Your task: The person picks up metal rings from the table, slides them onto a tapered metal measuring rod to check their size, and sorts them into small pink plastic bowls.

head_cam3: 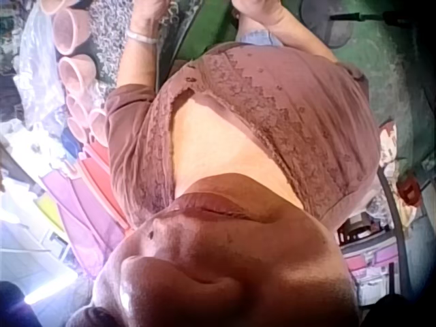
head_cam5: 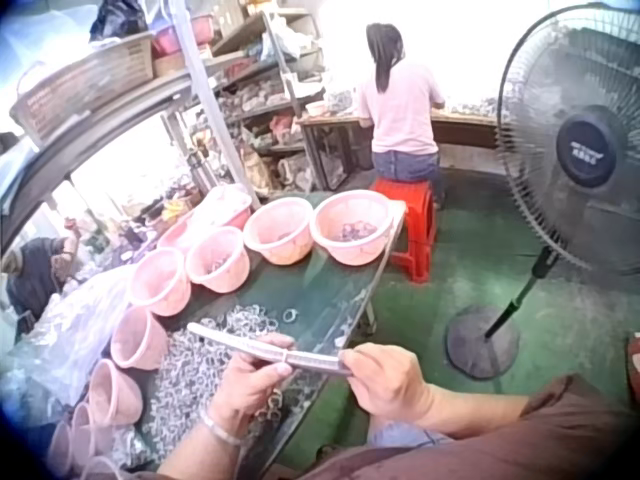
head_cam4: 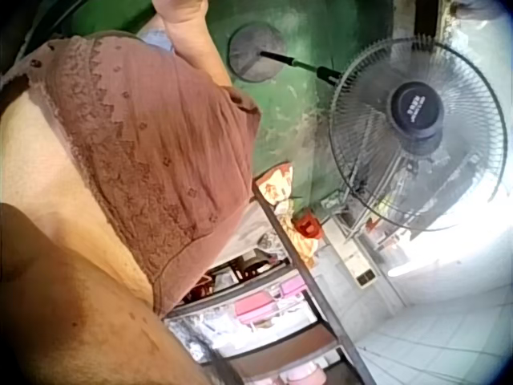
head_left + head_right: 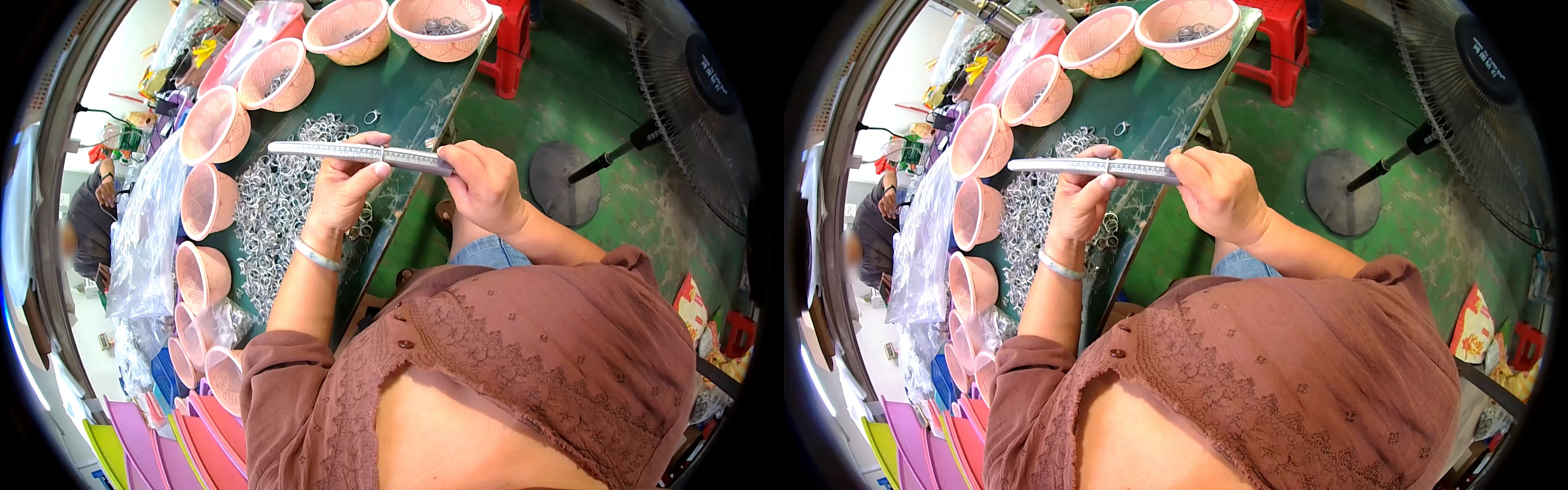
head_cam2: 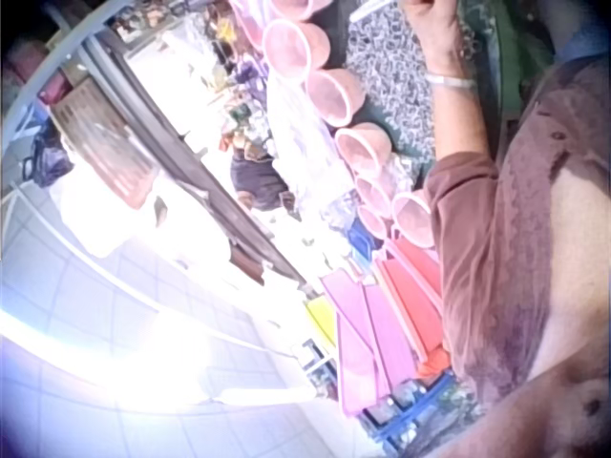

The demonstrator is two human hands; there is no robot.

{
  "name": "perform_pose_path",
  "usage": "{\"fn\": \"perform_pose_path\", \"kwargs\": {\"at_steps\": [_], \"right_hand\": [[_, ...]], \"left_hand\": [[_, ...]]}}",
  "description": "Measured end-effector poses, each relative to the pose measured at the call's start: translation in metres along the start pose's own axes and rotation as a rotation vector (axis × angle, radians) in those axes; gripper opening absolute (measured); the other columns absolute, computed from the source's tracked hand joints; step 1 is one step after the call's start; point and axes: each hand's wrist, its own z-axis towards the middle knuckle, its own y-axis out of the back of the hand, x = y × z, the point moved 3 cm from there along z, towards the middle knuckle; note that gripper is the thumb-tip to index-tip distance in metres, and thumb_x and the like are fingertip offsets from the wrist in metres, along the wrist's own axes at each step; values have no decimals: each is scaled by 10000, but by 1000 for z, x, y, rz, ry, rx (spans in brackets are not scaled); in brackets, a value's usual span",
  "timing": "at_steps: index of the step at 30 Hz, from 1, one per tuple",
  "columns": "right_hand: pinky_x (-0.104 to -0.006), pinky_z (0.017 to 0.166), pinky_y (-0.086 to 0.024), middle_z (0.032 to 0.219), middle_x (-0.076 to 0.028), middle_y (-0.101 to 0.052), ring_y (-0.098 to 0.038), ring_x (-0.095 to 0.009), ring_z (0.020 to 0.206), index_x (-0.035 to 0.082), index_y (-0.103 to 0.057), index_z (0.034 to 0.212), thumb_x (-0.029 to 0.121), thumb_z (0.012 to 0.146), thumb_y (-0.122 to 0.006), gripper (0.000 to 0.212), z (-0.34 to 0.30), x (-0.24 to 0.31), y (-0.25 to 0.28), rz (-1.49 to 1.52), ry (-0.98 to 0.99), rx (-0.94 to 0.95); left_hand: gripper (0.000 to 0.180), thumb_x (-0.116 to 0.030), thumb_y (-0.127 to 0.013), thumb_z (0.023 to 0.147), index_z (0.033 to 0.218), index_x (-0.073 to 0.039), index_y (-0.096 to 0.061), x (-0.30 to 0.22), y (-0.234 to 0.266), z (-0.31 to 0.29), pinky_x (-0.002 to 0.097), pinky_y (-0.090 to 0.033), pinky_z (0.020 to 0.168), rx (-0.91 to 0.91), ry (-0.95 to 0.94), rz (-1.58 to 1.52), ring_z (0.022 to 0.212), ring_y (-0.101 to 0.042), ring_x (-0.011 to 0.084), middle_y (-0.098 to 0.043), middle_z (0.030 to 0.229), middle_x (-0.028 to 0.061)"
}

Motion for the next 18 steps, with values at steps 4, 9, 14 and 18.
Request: {"fn": "perform_pose_path", "kwargs": {"at_steps": [4,9,14,18], "right_hand": [[-342,538,-464,759,-106,-549,-566,-286,622,20,-549,940,-44,582,-648,376,1,-1,-1,40,-26,35],[-335,555,-466,764,-107,-556,-577,-286,653,35,-546,944,-23,628,-651,337,-1,-5,1,103,-159,89],[-265,609,-466,768,-107,-576,-581,-201,646,13,-537,942,-33,677,-648,291,-20,-29,11,307,-393,118],[-236,616,-447,742,-76,-579,-540,-96,672,-12,-526,941,-44,724,-641,248,-36,-51,10,497,-624,92]], "left_hand": [[326,-1,-610,783,1101,-5,-535,0,-1,1,260,-479,769,-35,-10,2,855,-574,153,-576,990,91],[122,-102,-508,872,973,-35,-520,0,9,14,284,-478,695,-130,-175,-196,753,-557,155,-568,878,72],[75,-122,-508,868,915,-64,-501,-20,63,34,322,-495,651,-431,-42,-490,739,-573,187,-587,858,97],[102,-78,-551,810,902,-34,-550,-16,61,50,307,-495,622,-418,148,-235,737,-584,204,-599,873,98]]}}
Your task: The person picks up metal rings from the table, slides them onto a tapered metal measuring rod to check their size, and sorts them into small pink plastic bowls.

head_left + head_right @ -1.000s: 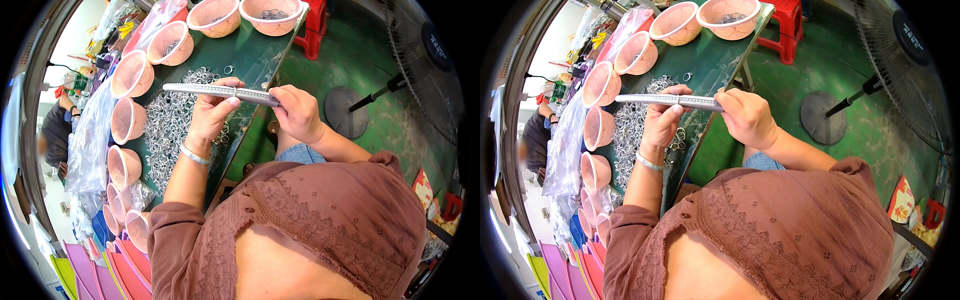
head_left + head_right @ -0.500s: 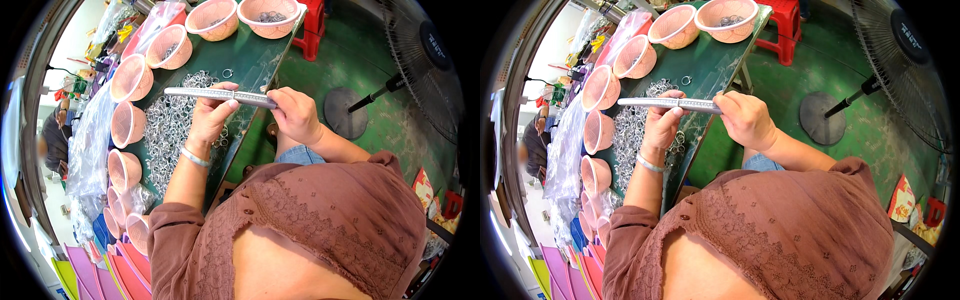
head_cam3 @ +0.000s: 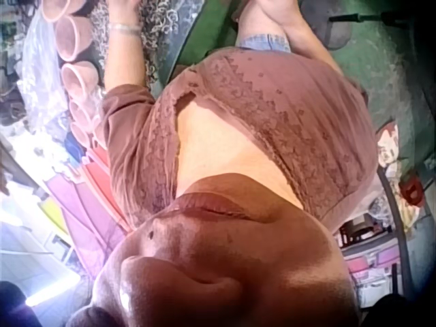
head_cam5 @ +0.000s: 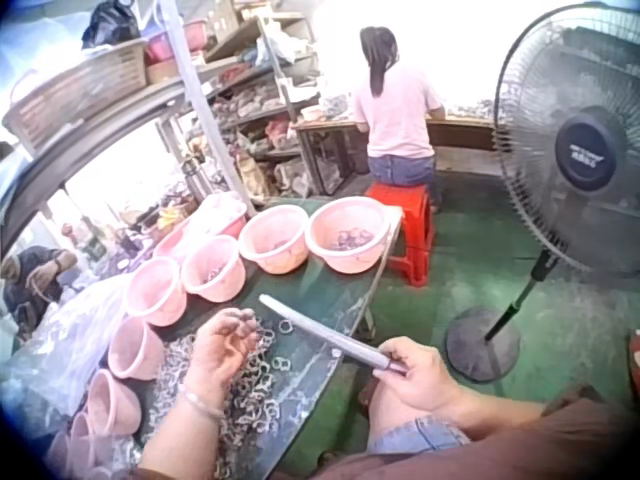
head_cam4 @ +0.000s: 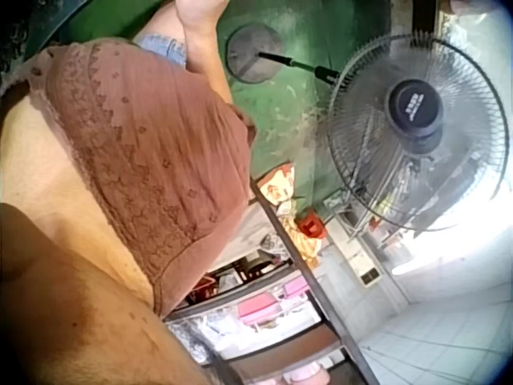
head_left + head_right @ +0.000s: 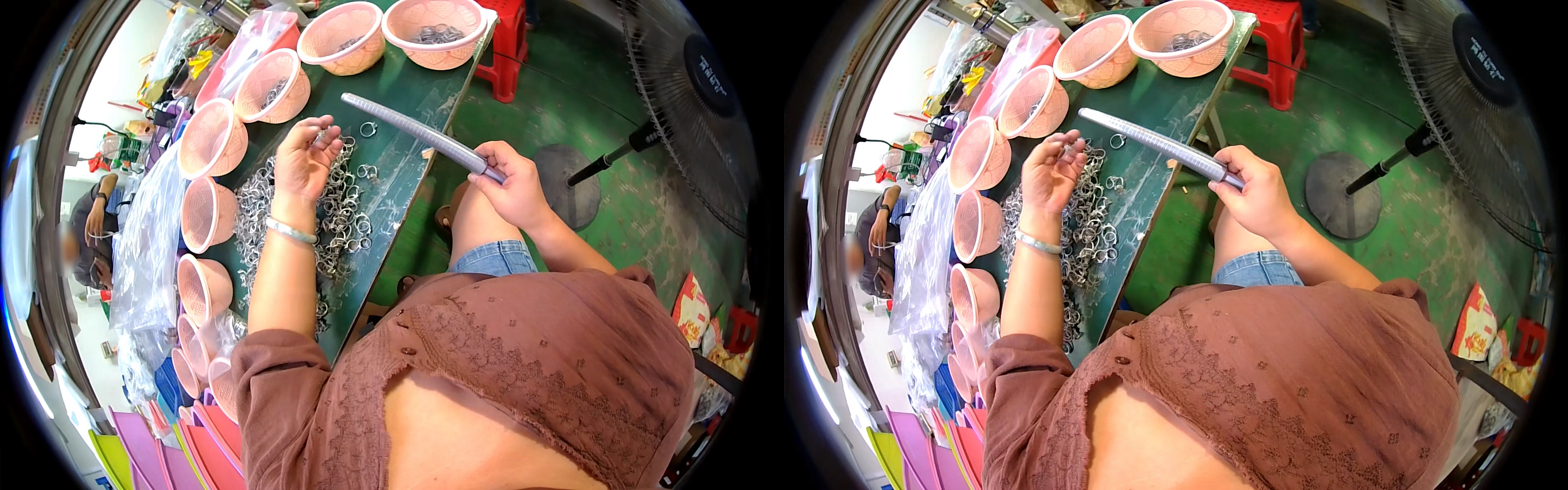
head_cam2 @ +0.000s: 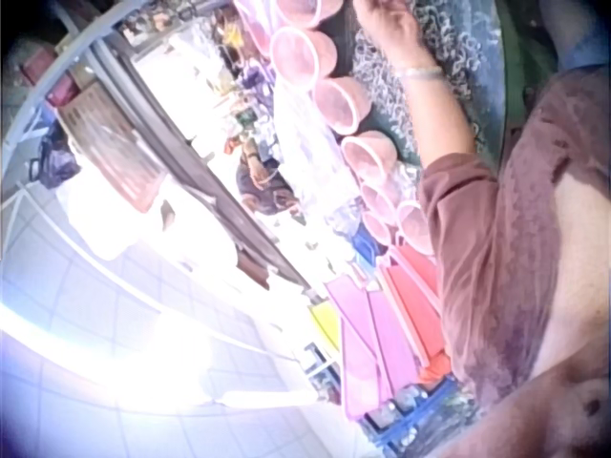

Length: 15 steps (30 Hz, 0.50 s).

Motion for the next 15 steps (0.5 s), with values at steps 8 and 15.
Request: {"fn": "perform_pose_path", "kwargs": {"at_steps": [8,15], "right_hand": [[-228,611,-441,737,-65,-579,-530,-87,667,-13,-525,948,-48,724,-633,250,2,-6,-1,33,-51,2],[-228,625,-443,734,-67,-579,-536,-96,669,-11,-525,947,-50,719,-635,255,2,-7,-1,1,-43,5]], "left_hand": [[492,-483,-618,753,920,-20,-611,16,-48,28,400,-465,746,15,-168,1872,875,-599,336,-635,908,177],[297,-279,-612,794,865,9,-590,23,-30,44,371,-476,703,134,-315,1541,783,-609,322,-637,859,174]]}}
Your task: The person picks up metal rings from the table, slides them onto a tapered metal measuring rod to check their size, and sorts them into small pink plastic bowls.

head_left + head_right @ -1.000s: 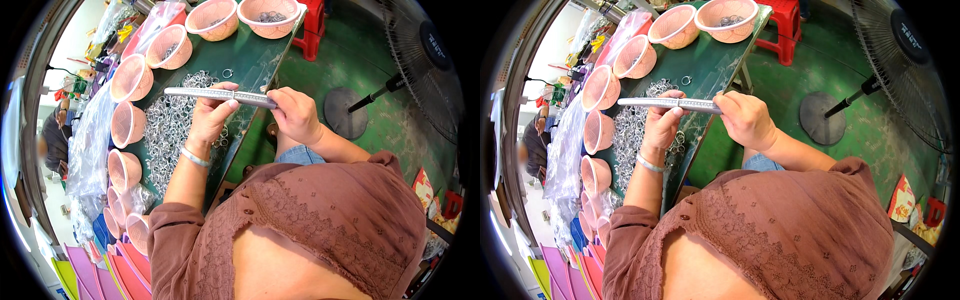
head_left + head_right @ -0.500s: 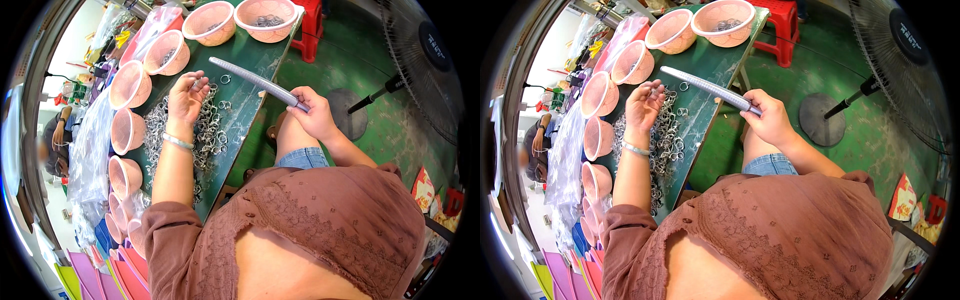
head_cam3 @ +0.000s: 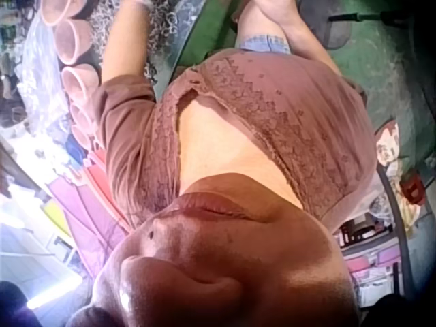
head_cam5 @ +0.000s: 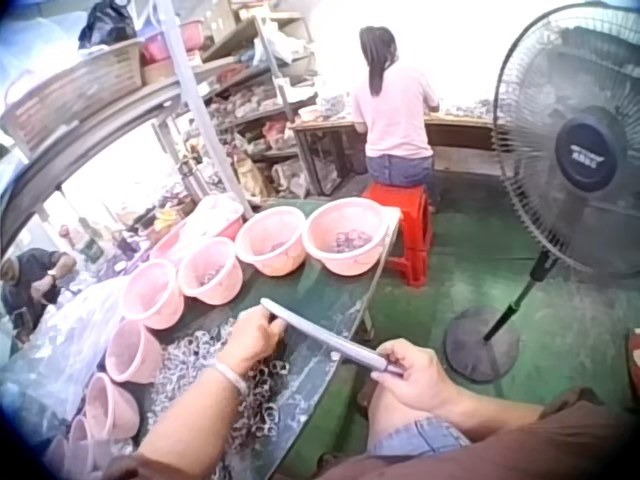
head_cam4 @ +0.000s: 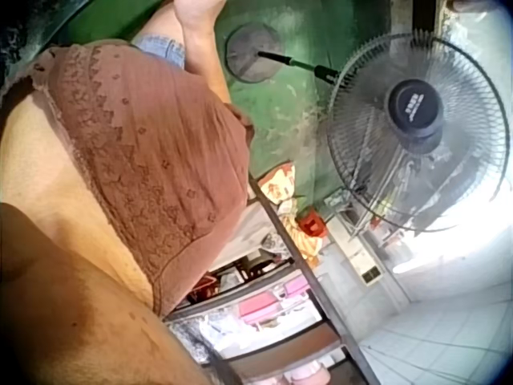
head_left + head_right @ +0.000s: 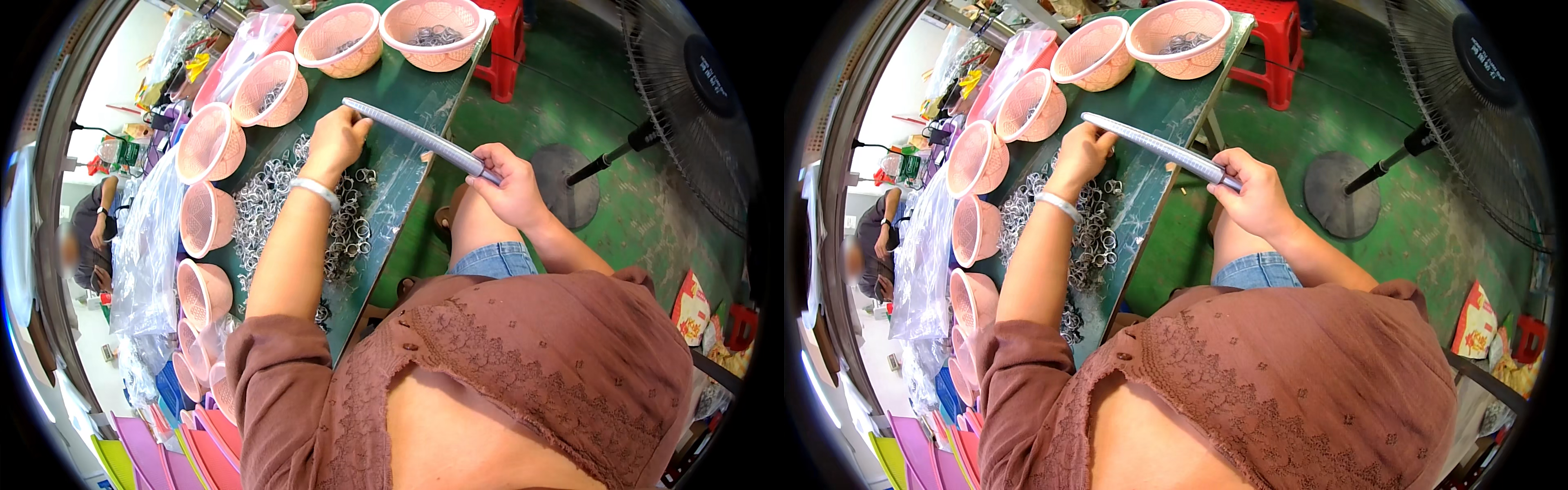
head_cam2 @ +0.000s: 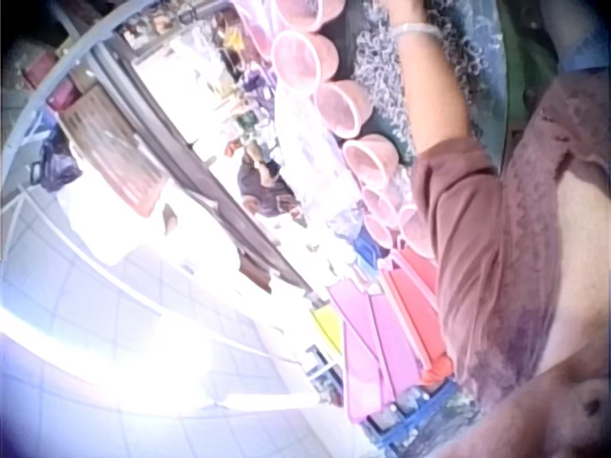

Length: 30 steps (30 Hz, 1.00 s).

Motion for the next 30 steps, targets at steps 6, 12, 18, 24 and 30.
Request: {"fn": "perform_pose_path", "kwargs": {"at_steps": [6,12,18,24,30], "right_hand": [[-250,602,-438,691,-70,-557,-531,-113,635,0,-539,915,-23,703,-642,237,-1,-4,0,-8,-39,17],[-268,586,-435,668,-80,-553,-541,-148,613,14,-545,907,-4,689,-647,242,-5,6,-10,-52,-53,81],[-275,587,-440,665,-83,-553,-545,-160,609,17,-547,904,-3,685,-649,243,-7,11,-14,-65,-23,78],[-278,598,-449,692,-97,-575,-572,-173,636,13,-548,900,-8,678,-651,246,-9,18,-14,-82,-18,106],[-291,603,-456,699,-103,-583,-586,-194,646,8,-549,895,-8,673,-653,246,-11,19,-15,-91,-28,136]], "left_hand": [[254,-57,-551,849,1097,-9,-526,11,10,-29,166,-354,468,-71,199,-998,531,-442,41,-631,860,47],[290,-9,-507,871,1160,-5,-487,7,12,-56,200,-507,602,-230,185,-1460,725,-595,116,-598,963,82],[159,-9,-492,881,1026,-1,-556,12,10,-63,285,-533,795,-273,239,-1721,850,-602,172,-599,931,95],[169,-27,-511,879,1046,-35,-534,27,9,-64,228,-509,649,-294,219,-1733,769,-581,127,-602,897,81],[229,-44,-523,878,1104,-82,-510,22,15,-69,178,-368,480,-320,160,-1629,700,-542,84,-606,899,63]]}}
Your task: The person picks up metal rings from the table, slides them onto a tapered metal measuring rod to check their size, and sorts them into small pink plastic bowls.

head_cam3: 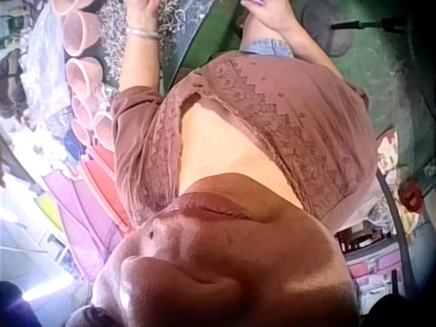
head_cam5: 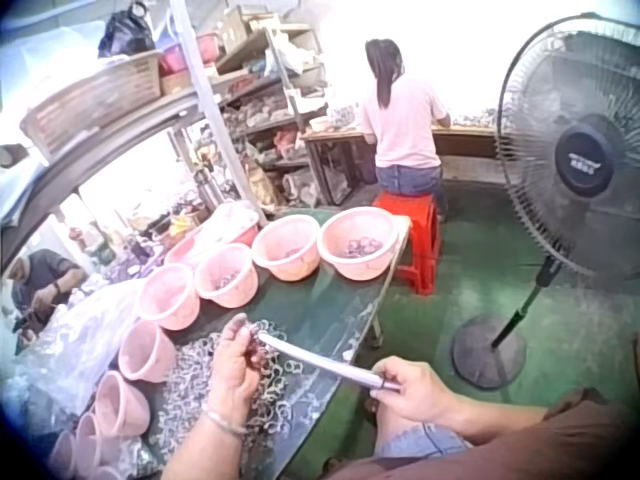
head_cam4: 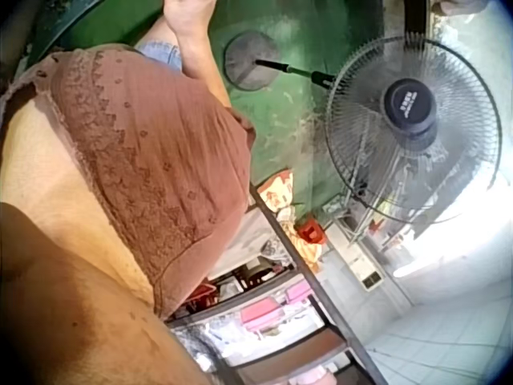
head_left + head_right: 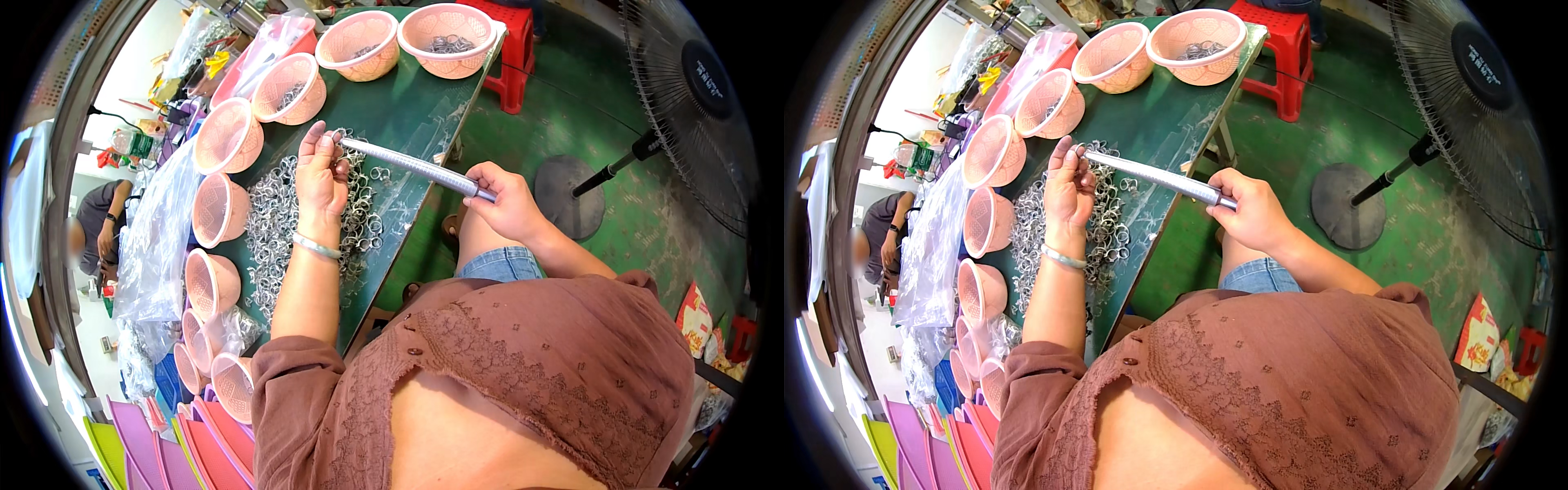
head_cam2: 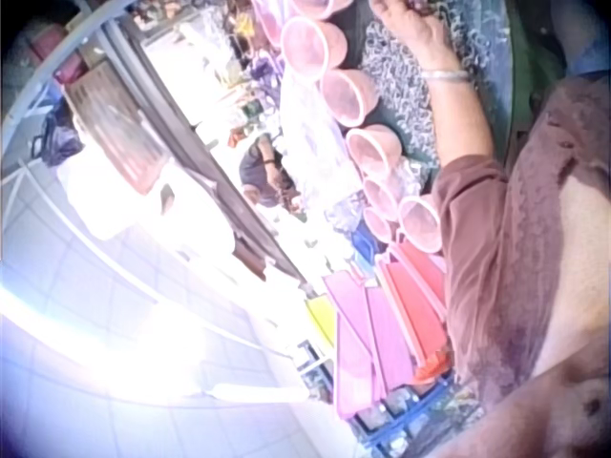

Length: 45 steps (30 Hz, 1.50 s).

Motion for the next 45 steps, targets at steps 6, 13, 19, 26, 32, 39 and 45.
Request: {"fn": "perform_pose_path", "kwargs": {"at_steps": [6,13,19,26,32,39,45], "right_hand": [[-283,601,-452,694,-99,-579,-578,-181,638,6,-551,903,-1,684,-655,242,-1,-3,-4,34,-2,-9],[-283,597,-448,695,-96,-570,-570,-171,634,8,-553,903,-1,689,-655,237,0,0,-6,46,29,-23],[-305,579,-460,738,-109,-565,-579,-244,634,24,-551,917,-16,670,-655,271,5,17,-11,-80,210,-107],[-340,547,-470,770,-111,-561,-577,-290,645,15,-549,925,-46,604,-645,341,11,43,-16,-420,565,-236],[-335,546,-475,765,-106,-561,-578,-280,637,17,-553,919,-52,584,-642,354,11,48,-19,-455,660,-269],[-329,542,-477,774,-105,-567,-579,-274,633,21,-556,914,-47,591,-641,340,10,47,-20,-460,672,-273],[-341,538,-467,763,-133,-575,-578,-297,632,4,-559,912,-82,556,-639,375,12,51,-16,-391,656,-268]], "left_hand": [[249,-36,-533,868,1114,-65,-499,-2,-5,-1,176,-419,505,61,-44,68,827,-590,113,-602,929,48],[392,12,-551,840,1203,-59,-418,-4,-18,-8,185,-482,566,94,-117,103,908,-594,174,-588,973,59],[533,33,-588,801,1270,-61,-352,5,-43,-33,165,-436,550,289,-40,132,873,-584,137,-592,1016,103],[628,46,-598,774,1327,-36,-312,19,-55,-61,160,-405,578,401,104,80,862,-577,107,-601,1071,101],[680,44,-614,755,1343,-25,-280,13,-55,-67,159,-392,573,407,93,79,752,-529,56,-595,1081,91],[692,36,-621,752,1347,-21,-271,15,-53,-70,160,-392,574,392,98,86,731,-518,59,-591,1080,93],[523,20,-575,787,1278,-7,-397,10,-63,-69,163,-347,530,319,34,195,615,-432,40,-594,970,66]]}}
